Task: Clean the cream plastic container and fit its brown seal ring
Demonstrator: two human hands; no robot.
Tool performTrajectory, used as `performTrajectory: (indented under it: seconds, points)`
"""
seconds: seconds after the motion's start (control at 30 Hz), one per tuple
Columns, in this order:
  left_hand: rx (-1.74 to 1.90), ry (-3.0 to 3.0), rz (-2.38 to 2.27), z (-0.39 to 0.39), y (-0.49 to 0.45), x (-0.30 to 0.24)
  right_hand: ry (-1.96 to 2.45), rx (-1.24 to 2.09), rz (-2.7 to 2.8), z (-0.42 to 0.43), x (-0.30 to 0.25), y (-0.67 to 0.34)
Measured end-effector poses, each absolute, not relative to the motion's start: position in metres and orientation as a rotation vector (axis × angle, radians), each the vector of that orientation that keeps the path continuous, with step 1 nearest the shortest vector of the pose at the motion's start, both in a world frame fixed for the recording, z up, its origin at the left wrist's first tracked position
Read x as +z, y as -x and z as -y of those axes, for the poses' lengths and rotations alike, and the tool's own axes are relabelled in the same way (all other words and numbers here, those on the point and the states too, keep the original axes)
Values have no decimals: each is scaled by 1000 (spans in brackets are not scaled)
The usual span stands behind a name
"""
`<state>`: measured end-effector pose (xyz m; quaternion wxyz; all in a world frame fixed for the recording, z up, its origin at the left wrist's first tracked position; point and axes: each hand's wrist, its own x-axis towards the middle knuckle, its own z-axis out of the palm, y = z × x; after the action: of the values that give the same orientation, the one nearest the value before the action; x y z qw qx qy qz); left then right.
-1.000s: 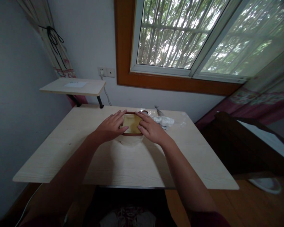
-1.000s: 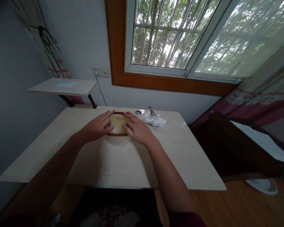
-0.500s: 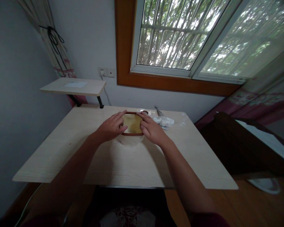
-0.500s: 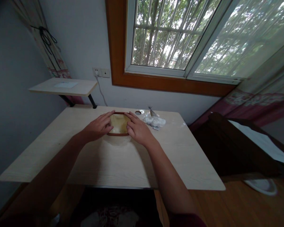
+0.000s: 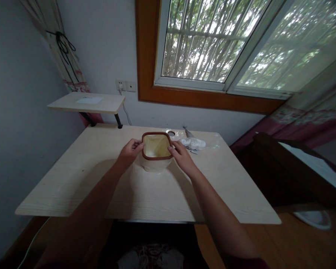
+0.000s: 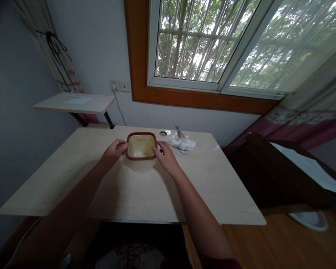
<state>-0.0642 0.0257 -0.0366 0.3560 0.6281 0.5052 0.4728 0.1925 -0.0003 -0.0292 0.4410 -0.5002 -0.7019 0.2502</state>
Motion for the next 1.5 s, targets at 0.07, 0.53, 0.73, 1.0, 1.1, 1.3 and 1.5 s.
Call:
performTrajectory:
  seconds: [0.07,0.53,0.73,1.0,1.1,1.3,1.5]
  points:
    - [1215,-1541,-1248,-25,63,-33,1206,626,1721,1,-32,-191]
    - [1219,-1382,-1153,-16,72,-17,1077,679,1674,18,-51,-182]
    - [1186,-1266,-1079,-13,73,-21,1124,770,1468,11,-56,-179]
    - [1163,-1165,-1029,-15,72,-27,1144,984,1296,6,-54,-181]
    - [1164,-1151,-997,-16,71,-30,1124,1046,1298,6,-55,-182]
    - [1188,-1170,-994,-14,68,-29,1094,1089,1281,7,-55,-181]
    - [1218,-1214,-1060,-12,67,-26,1098,1122,1281,7,-54,-180]
